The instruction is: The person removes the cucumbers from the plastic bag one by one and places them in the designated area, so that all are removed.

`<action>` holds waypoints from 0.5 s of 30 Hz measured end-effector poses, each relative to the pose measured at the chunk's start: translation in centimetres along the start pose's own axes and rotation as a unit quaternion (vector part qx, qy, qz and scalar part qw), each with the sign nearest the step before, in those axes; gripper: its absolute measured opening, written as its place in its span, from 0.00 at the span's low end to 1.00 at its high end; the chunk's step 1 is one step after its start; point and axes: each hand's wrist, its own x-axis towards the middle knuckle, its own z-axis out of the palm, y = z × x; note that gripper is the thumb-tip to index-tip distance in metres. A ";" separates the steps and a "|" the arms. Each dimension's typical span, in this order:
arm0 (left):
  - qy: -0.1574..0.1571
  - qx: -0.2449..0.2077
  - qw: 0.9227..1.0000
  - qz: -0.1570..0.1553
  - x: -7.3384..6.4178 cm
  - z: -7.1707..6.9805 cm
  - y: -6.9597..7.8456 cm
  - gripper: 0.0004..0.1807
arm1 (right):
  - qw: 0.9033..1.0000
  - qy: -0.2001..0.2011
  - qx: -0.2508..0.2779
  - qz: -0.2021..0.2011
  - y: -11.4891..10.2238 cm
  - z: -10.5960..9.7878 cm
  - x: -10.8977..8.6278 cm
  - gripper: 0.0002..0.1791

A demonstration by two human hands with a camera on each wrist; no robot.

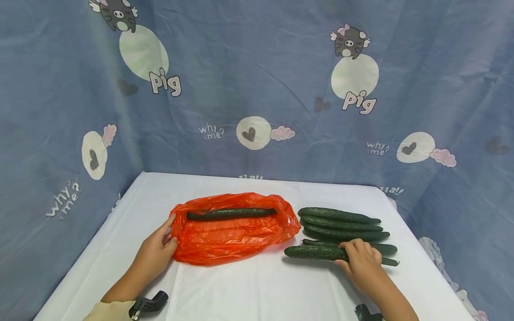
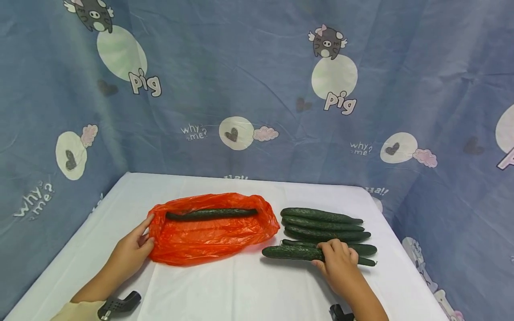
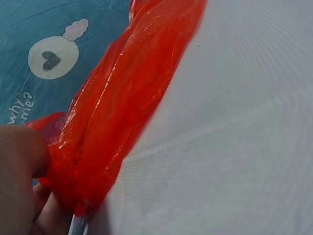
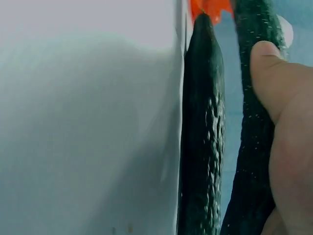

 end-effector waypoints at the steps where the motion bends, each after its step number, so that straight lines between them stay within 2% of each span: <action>1: 0.000 0.001 1.000 -0.001 0.0 0.0 0.0 0.39 | 1.000 0.000 0.002 -0.001 0.2 0.0 -0.1 0.21; 15: -0.006 0.000 1.000 -0.003 0.0 0.0 0.3 0.40 | 1.000 0.004 0.016 0.026 2.5 -0.1 -1.3 0.24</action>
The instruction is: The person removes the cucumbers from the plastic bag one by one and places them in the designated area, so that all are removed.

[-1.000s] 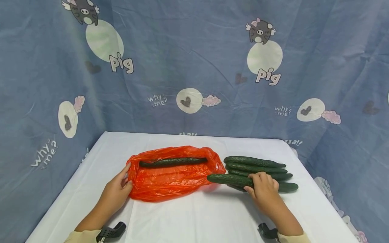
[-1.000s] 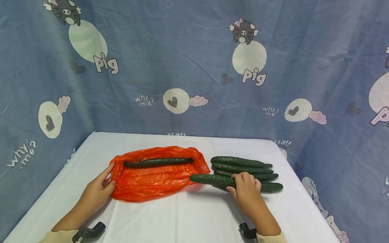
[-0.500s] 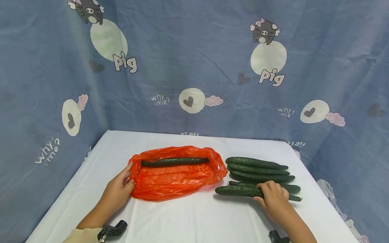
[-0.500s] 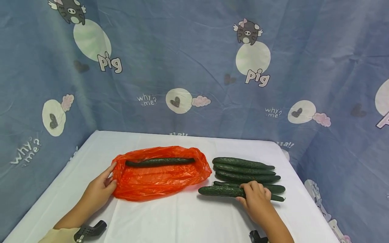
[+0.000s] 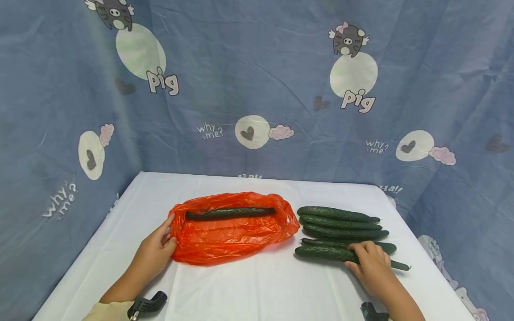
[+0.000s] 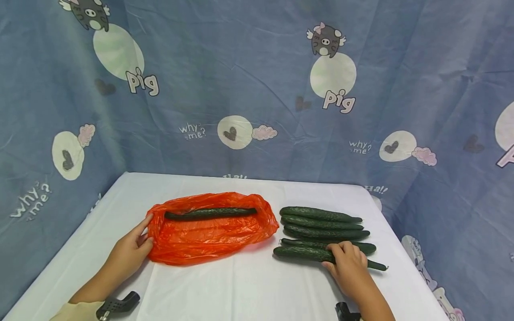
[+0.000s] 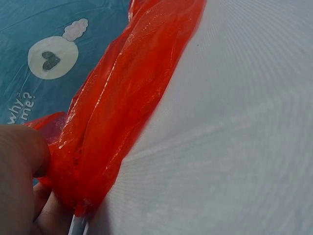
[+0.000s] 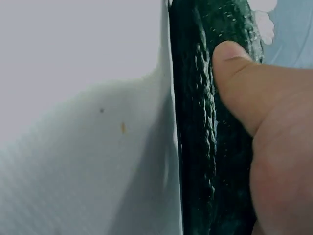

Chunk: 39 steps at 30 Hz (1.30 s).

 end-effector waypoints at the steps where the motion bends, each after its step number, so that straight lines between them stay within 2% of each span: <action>1: 0.000 0.001 1.000 0.001 0.0 0.0 0.0 0.40 | 1.000 -0.001 0.000 0.003 0.1 0.0 0.0 0.24; 12: -0.001 0.006 1.000 -0.002 0.1 0.1 0.1 0.40 | 1.000 0.008 -0.010 0.017 0.6 0.1 0.0 0.25; 20: -0.001 0.009 1.000 -0.003 0.1 0.1 0.1 0.40 | 0.999 -0.010 -0.029 0.039 0.8 0.1 0.0 0.27; 32: 0.000 0.010 1.000 0.006 0.0 -0.1 -0.1 0.40 | 0.998 -0.015 -0.025 0.054 0.7 0.2 0.1 0.27; 39: -0.008 0.006 1.000 -0.001 0.2 -0.1 0.1 0.40 | 0.997 -0.028 -0.022 0.064 1.0 0.1 0.1 0.28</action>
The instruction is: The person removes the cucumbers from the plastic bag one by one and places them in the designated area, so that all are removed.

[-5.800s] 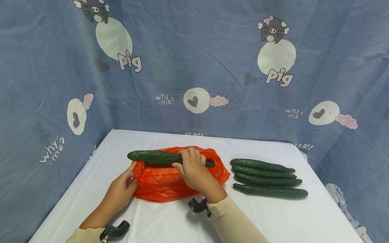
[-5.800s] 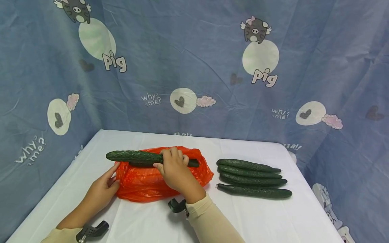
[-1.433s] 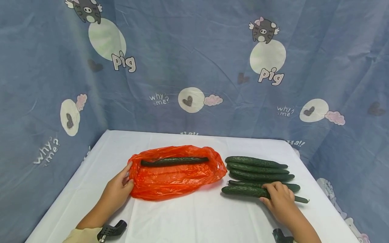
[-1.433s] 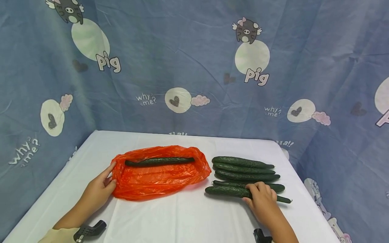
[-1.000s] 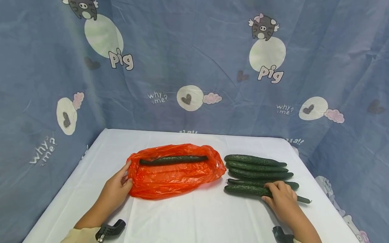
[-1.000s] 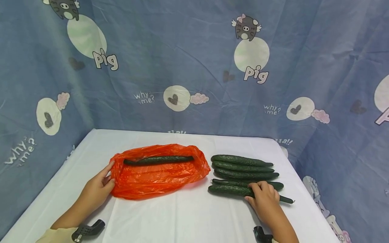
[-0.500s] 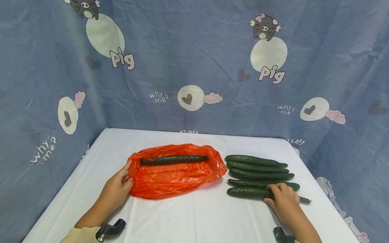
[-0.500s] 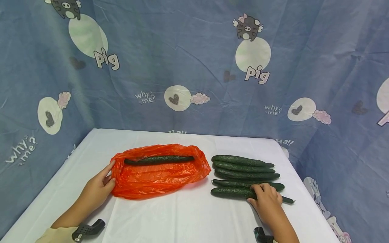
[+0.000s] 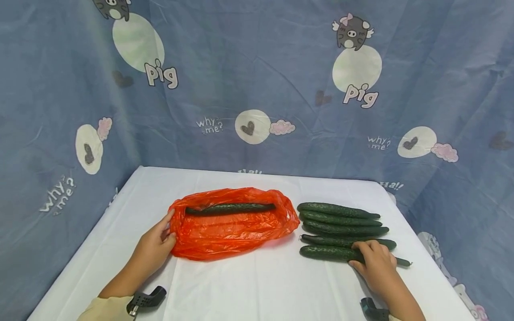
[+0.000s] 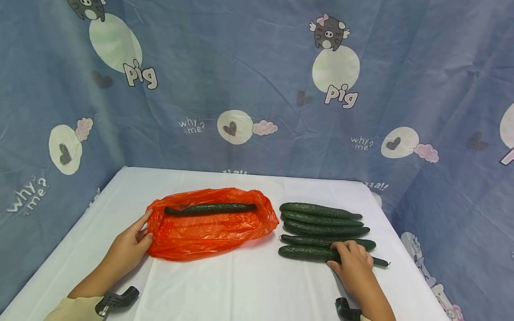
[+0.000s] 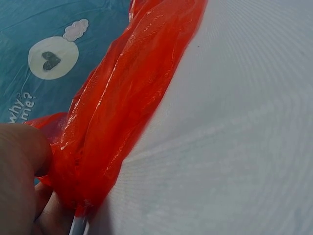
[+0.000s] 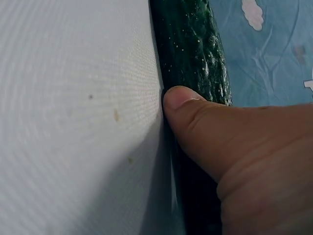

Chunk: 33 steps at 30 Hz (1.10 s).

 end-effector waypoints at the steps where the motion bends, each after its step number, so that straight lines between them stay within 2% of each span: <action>1: 0.000 0.000 1.000 -0.001 0.0 0.0 0.0 0.40 | 1.000 0.000 0.000 -0.001 0.0 0.0 0.0 0.29; 8: -0.004 0.001 1.000 -0.005 0.1 0.0 0.0 0.41 | 1.000 0.003 0.015 0.008 -0.2 -0.1 0.2 0.37; 16: -0.009 -0.002 1.000 -0.010 0.1 0.0 0.1 0.41 | 0.999 0.003 0.036 0.012 -0.7 -0.2 0.2 0.37; 26: -0.010 -0.003 1.000 -0.006 0.2 0.0 0.1 0.41 | 0.995 0.057 0.069 -0.042 -1.5 -0.2 0.1 0.30; 33: -0.001 -0.003 1.000 0.008 0.2 0.1 -0.3 0.41 | 0.992 0.064 0.064 -0.083 -3.0 -0.5 0.4 0.32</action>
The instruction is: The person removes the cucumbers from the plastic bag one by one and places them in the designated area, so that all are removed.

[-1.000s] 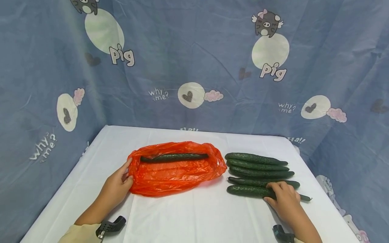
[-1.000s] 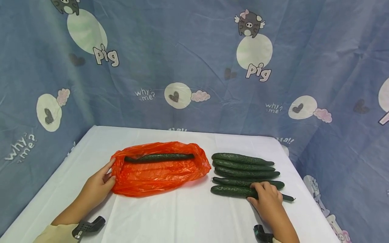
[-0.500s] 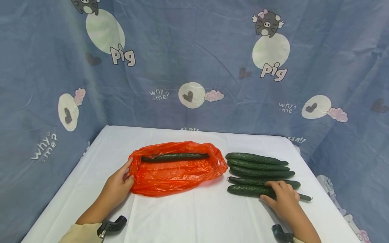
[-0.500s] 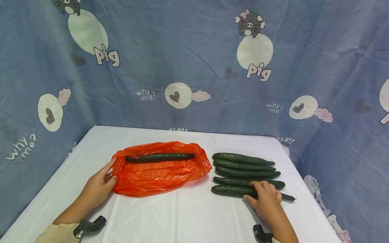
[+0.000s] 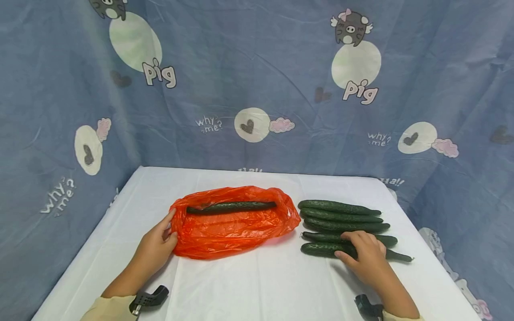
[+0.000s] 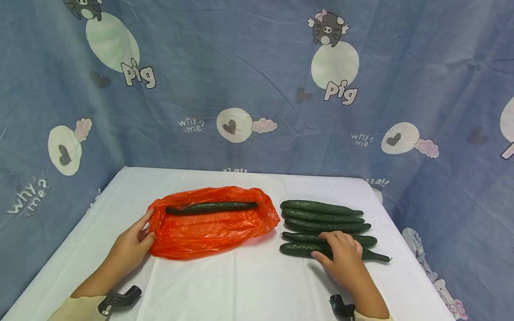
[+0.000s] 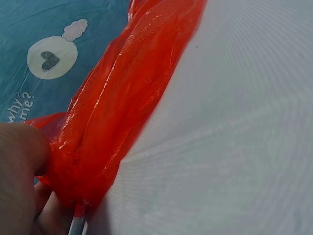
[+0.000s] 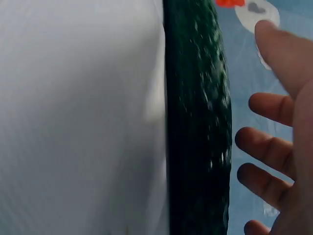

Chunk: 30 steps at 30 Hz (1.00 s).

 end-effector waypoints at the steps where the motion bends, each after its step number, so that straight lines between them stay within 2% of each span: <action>1: 0.000 -0.001 1.000 0.001 0.0 0.0 0.0 0.41 | 1.000 -0.001 -0.001 -0.004 -0.3 0.0 0.1 0.32; 7: -0.004 -0.007 1.000 -0.001 -0.2 0.1 0.0 0.41 | 1.000 -0.005 -0.001 -0.025 -2.2 0.2 0.6 0.33; 11: -0.002 0.000 1.000 -0.004 -0.3 0.1 0.0 0.41 | 0.998 0.003 -0.010 -0.062 -3.8 0.7 1.6 0.32; 19: 0.001 0.005 1.000 -0.004 -0.2 0.0 -0.1 0.41 | 0.990 0.027 0.003 -0.139 -7.5 1.2 4.7 0.32; 24: -0.001 0.003 1.000 -0.008 -0.1 -0.1 0.1 0.41 | 0.981 0.037 0.024 -0.188 -9.8 1.9 6.6 0.30; 30: -0.001 0.000 1.000 -0.011 -0.2 -0.1 0.3 0.41 | 0.977 0.021 0.042 -0.208 -12.6 2.8 8.6 0.30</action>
